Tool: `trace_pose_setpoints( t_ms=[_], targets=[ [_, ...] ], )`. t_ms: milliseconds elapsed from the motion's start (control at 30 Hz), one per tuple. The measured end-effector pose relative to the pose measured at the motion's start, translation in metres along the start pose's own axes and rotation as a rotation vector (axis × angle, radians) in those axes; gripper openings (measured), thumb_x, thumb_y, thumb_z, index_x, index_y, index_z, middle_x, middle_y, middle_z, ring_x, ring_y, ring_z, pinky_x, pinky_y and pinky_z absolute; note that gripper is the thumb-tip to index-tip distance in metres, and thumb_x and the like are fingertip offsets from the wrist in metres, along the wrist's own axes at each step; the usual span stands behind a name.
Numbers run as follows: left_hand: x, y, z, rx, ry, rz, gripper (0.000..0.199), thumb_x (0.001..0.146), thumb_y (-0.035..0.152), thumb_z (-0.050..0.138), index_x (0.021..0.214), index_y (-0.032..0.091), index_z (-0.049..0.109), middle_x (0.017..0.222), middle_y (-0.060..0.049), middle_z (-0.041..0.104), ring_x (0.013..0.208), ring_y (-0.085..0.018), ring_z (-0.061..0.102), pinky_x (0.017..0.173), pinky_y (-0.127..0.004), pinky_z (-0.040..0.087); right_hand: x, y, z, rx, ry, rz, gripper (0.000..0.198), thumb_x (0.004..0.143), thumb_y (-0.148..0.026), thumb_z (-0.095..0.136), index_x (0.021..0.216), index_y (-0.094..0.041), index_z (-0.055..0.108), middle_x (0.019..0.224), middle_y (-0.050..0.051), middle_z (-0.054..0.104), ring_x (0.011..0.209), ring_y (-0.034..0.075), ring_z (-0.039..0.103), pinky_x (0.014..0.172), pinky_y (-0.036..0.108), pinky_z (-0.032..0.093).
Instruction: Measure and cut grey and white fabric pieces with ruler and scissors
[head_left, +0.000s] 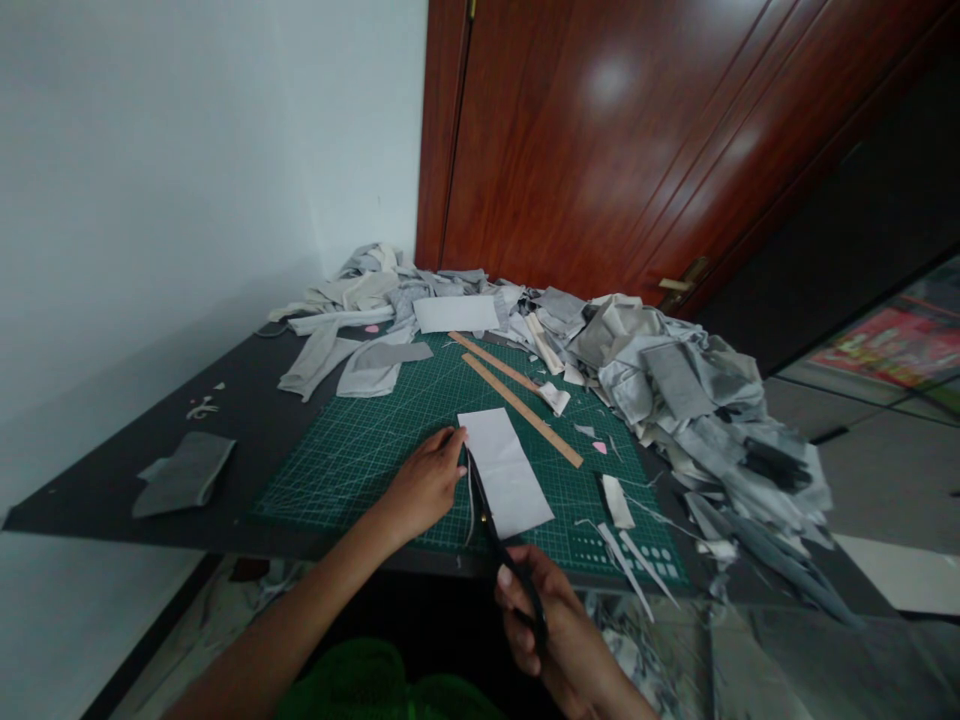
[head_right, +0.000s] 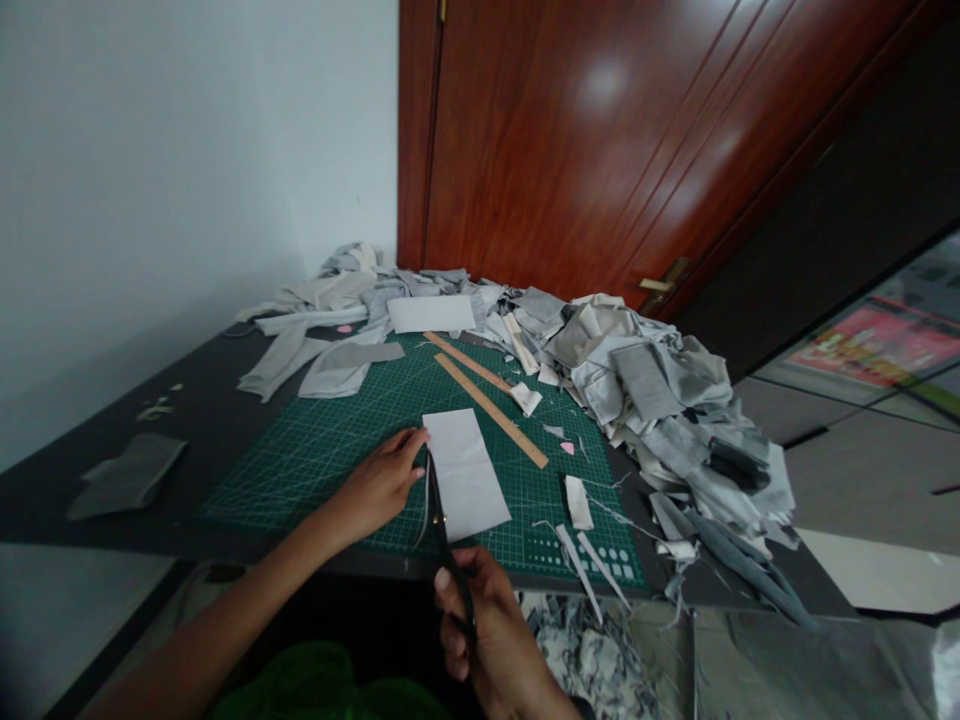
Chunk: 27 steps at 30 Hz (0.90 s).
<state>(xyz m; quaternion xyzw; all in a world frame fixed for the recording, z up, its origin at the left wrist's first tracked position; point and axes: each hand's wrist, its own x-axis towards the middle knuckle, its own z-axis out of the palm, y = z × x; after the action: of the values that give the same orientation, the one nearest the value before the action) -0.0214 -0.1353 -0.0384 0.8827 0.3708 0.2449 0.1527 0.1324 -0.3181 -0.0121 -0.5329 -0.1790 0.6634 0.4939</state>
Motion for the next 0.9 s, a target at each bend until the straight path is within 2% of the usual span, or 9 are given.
trace_pose_setpoints(
  t_ms=[100, 200, 567, 800, 900],
  targets=[
    [0.000, 0.000, 0.000, 0.003, -0.007, 0.002, 0.053, 0.096, 0.013, 0.048, 0.146, 0.015, 0.034, 0.144, -0.019, 0.050, 0.141, -0.029, 0.044, 0.118, -0.048, 0.039, 0.000, -0.001, 0.001, -0.025, 0.002, -0.013, 0.065, 0.065, -0.058, 0.089, 0.102, -0.024, 0.048, 0.065, -0.013, 0.050, 0.041, 0.001, 0.035, 0.035, 0.013, 0.020],
    [0.001, 0.001, -0.002, -0.016, -0.001, -0.006, 0.053, 0.095, 0.012, 0.049, 0.146, 0.017, 0.035, 0.143, -0.017, 0.051, 0.138, -0.028, 0.047, 0.116, -0.047, 0.041, 0.001, -0.001, 0.002, -0.035, 0.003, -0.018, 0.065, 0.064, -0.059, 0.089, 0.100, -0.024, 0.048, 0.065, -0.013, 0.049, 0.041, 0.001, 0.035, 0.035, 0.013, 0.020],
    [0.001, 0.004, -0.004, -0.015, -0.017, -0.031, 0.052, 0.094, 0.012, 0.050, 0.144, 0.019, 0.036, 0.142, -0.015, 0.052, 0.139, -0.027, 0.047, 0.117, -0.044, 0.040, 0.003, -0.008, -0.001, 0.052, 0.030, 0.078, 0.074, 0.055, -0.062, 0.092, 0.100, -0.025, 0.047, 0.060, -0.013, 0.051, 0.038, 0.002, 0.033, 0.033, 0.012, 0.018],
    [0.002, 0.004, -0.004, -0.020, -0.030, -0.028, 0.052, 0.094, 0.010, 0.053, 0.143, 0.018, 0.037, 0.140, -0.014, 0.053, 0.136, -0.026, 0.048, 0.117, -0.042, 0.040, 0.011, -0.009, -0.006, 0.029, -0.008, 0.027, 0.065, 0.062, -0.057, 0.090, 0.100, -0.024, 0.049, 0.064, -0.011, 0.055, 0.040, 0.002, 0.036, 0.033, 0.013, 0.021],
    [0.000, 0.007, -0.004, -0.019, -0.027, -0.029, 0.053, 0.095, 0.010, 0.052, 0.145, 0.013, 0.035, 0.144, -0.017, 0.050, 0.139, -0.028, 0.045, 0.119, -0.042, 0.037, 0.004, -0.006, -0.007, 0.033, -0.014, 0.013, 0.061, 0.066, -0.056, 0.089, 0.100, -0.023, 0.049, 0.065, -0.011, 0.055, 0.040, 0.001, 0.035, 0.034, 0.013, 0.020]
  ],
)
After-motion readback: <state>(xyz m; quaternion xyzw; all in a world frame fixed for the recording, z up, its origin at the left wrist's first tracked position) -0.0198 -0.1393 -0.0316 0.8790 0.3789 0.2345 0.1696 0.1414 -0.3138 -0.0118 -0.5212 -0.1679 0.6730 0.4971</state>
